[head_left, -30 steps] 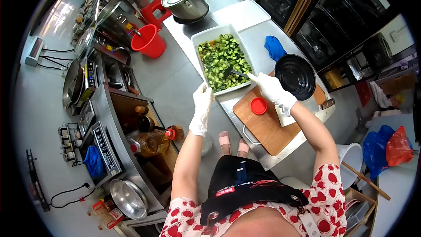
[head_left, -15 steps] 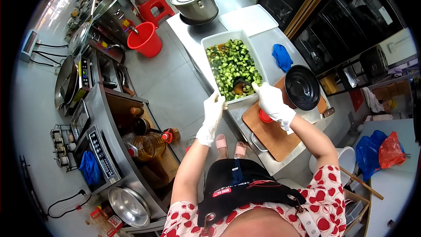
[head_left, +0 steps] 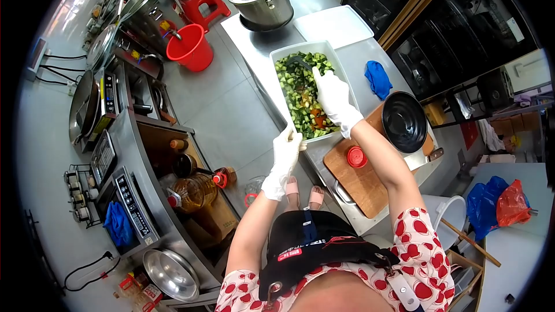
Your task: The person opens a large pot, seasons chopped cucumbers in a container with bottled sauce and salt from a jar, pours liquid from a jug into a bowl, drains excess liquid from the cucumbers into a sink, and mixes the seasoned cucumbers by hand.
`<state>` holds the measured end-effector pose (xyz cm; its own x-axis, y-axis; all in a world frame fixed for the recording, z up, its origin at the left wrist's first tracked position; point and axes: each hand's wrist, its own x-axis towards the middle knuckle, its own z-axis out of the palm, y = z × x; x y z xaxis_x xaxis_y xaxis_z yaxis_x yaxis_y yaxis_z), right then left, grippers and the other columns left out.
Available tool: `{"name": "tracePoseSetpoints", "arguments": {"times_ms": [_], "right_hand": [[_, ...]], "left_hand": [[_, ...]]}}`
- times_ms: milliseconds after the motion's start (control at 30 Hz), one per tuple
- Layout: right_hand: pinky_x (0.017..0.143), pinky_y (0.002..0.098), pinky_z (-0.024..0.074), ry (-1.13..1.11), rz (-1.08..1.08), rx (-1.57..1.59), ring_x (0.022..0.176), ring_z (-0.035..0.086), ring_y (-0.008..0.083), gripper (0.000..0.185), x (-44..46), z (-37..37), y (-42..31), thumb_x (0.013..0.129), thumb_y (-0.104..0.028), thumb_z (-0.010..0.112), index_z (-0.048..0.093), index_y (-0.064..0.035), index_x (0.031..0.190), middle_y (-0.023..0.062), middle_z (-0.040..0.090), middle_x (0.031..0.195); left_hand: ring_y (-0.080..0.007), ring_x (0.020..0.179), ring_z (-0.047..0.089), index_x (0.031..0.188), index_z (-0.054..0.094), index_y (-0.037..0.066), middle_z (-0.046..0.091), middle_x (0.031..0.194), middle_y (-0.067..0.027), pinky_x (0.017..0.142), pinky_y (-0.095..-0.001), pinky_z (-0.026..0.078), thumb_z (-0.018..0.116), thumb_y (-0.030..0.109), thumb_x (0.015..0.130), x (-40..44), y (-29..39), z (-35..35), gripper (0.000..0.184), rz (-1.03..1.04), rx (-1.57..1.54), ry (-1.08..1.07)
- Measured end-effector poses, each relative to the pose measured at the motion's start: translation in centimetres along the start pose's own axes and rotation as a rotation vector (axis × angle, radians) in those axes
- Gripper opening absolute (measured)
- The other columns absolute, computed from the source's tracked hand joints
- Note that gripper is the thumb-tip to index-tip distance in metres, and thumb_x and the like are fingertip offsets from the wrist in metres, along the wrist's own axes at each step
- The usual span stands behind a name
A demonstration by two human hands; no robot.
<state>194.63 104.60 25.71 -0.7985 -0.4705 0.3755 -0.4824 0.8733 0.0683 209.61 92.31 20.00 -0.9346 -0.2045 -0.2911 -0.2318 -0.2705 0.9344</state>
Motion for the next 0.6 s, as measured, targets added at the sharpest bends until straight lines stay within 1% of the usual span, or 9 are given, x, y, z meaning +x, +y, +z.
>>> {"name": "tracePoseSetpoints", "arguments": {"times_ms": [133, 200, 300, 367, 400, 433, 467, 533, 600], "right_hand": [[0.053, 0.0375, 0.0499, -0.124, 0.019, -0.051, 0.066, 0.061, 0.0262, 0.039, -0.9, 0.7, 2.1, 0.085, -0.009, 0.049, 0.052, -0.0045, 0.123, 0.0137, 0.057, 0.079], [0.054, 0.0386, 0.05, -0.101, 0.05, 0.011, 0.066, 0.061, 0.0277, 0.042, -3.4, 1.1, 3.1, 0.083, -0.008, 0.049, 0.051, -0.0041, 0.125, 0.0142, 0.057, 0.079], [0.056, 0.0402, 0.0493, -0.114, 0.1, 0.113, 0.066, 0.061, 0.0311, 0.048, -7.2, 0.4, 3.6, 0.08, -0.004, 0.048, 0.05, -0.0065, 0.128, 0.0146, 0.058, 0.08], [0.056, 0.0399, 0.0488, -0.143, 0.105, 0.155, 0.066, 0.061, 0.0313, 0.048, -9.0, -1.1, 3.7, 0.08, -0.004, 0.049, 0.051, -0.0084, 0.127, 0.0144, 0.058, 0.08], [0.055, 0.0396, 0.0484, -0.148, 0.09, 0.179, 0.066, 0.061, 0.0311, 0.047, -9.6, -2.7, 3.9, 0.079, -0.004, 0.049, 0.052, -0.0092, 0.126, 0.0141, 0.057, 0.079], [0.055, 0.0393, 0.048, -0.152, 0.077, 0.203, 0.065, 0.06, 0.031, 0.047, -9.8, -4.9, 4.1, 0.079, -0.003, 0.05, 0.054, -0.01, 0.125, 0.0138, 0.057, 0.079], [0.057, 0.0388, 0.0482, -0.143, 0.118, 0.205, 0.065, 0.06, 0.0302, 0.047, -9.7, -7.2, 4.4, 0.078, -0.002, 0.052, 0.057, -0.0148, 0.124, 0.013, 0.055, 0.075], [0.054, 0.0368, 0.0468, -0.168, 0.053, 0.111, 0.062, 0.059, 0.0279, 0.051, -9.9, -12.1, 5.3, 0.074, -0.001, 0.056, 0.059, -0.0142, 0.123, 0.0115, 0.054, 0.074], [0.052, 0.0361, 0.0459, -0.236, -0.013, 0.061, 0.061, 0.059, 0.0267, 0.052, -11.0, -14.2, 5.9, 0.072, 0.0, 0.057, 0.059, -0.0136, 0.122, 0.0107, 0.054, 0.075]], "left_hand": [[-0.0101, 0.068, 0.058, 0.132, 0.049, 0.0, 0.062, 0.092, -0.0055, 0.061, -0.024, 0.055, 0.05, 0.003, 0.09, -0.6, 0.3, 0.4, 0.042, -0.002, -0.073, 0.046], [-0.0107, 0.069, 0.059, 0.132, 0.048, 0.0, 0.062, 0.097, -0.0068, 0.062, -0.0247, 0.056, 0.048, 0.003, 0.091, -0.9, 0.6, 0.8, 0.042, -0.029, -0.116, 0.075], [-0.0116, 0.063, 0.06, 0.13, 0.049, -0.003, 0.059, 0.084, -0.0047, 0.057, -0.0254, 0.056, 0.05, -0.001, 0.089, -0.5, 0.4, 1.5, 0.041, -0.017, -0.214, 0.115], [-0.0134, 0.068, 0.062, 0.132, 0.047, -0.002, 0.061, 0.097, -0.0083, 0.061, -0.0265, 0.057, 0.048, 0.002, 0.091, -0.6, 0.3, 1.4, 0.042, -0.034, -0.205, 0.096], [-0.0143, 0.071, 0.063, 0.133, 0.046, -0.002, 0.062, 0.104, -0.0101, 0.064, -0.027, 0.057, 0.047, 0.003, 0.092, -0.6, 0.2, 1.2, 0.042, -0.043, -0.198, 0.086], [-0.0147, 0.07, 0.063, 0.133, 0.046, -0.002, 0.061, 0.104, -0.0104, 0.064, -0.0272, 0.057, 0.047, 0.003, 0.092, -0.5, 0.1, 1.0, 0.042, -0.039, -0.193, 0.075], [-0.015, 0.07, 0.063, 0.133, 0.045, -0.003, 0.061, 0.104, -0.0107, 0.064, -0.0273, 0.057, 0.047, 0.003, 0.092, -0.3, -0.1, 1.2, 0.042, -0.035, -0.189, 0.066], [-0.0155, 0.07, 0.064, 0.134, 0.045, -0.003, 0.061, 0.104, -0.0111, 0.064, -0.0276, 0.057, 0.047, 0.003, 0.091, -0.3, -0.1, 1.1, 0.043, -0.036, -0.18, 0.055], [-0.0156, 0.07, 0.064, 0.134, 0.045, -0.003, 0.062, 0.103, -0.0114, 0.064, -0.0278, 0.057, 0.048, 0.004, 0.091, -0.3, 0.0, 1.0, 0.043, -0.042, -0.167, 0.052]]}}
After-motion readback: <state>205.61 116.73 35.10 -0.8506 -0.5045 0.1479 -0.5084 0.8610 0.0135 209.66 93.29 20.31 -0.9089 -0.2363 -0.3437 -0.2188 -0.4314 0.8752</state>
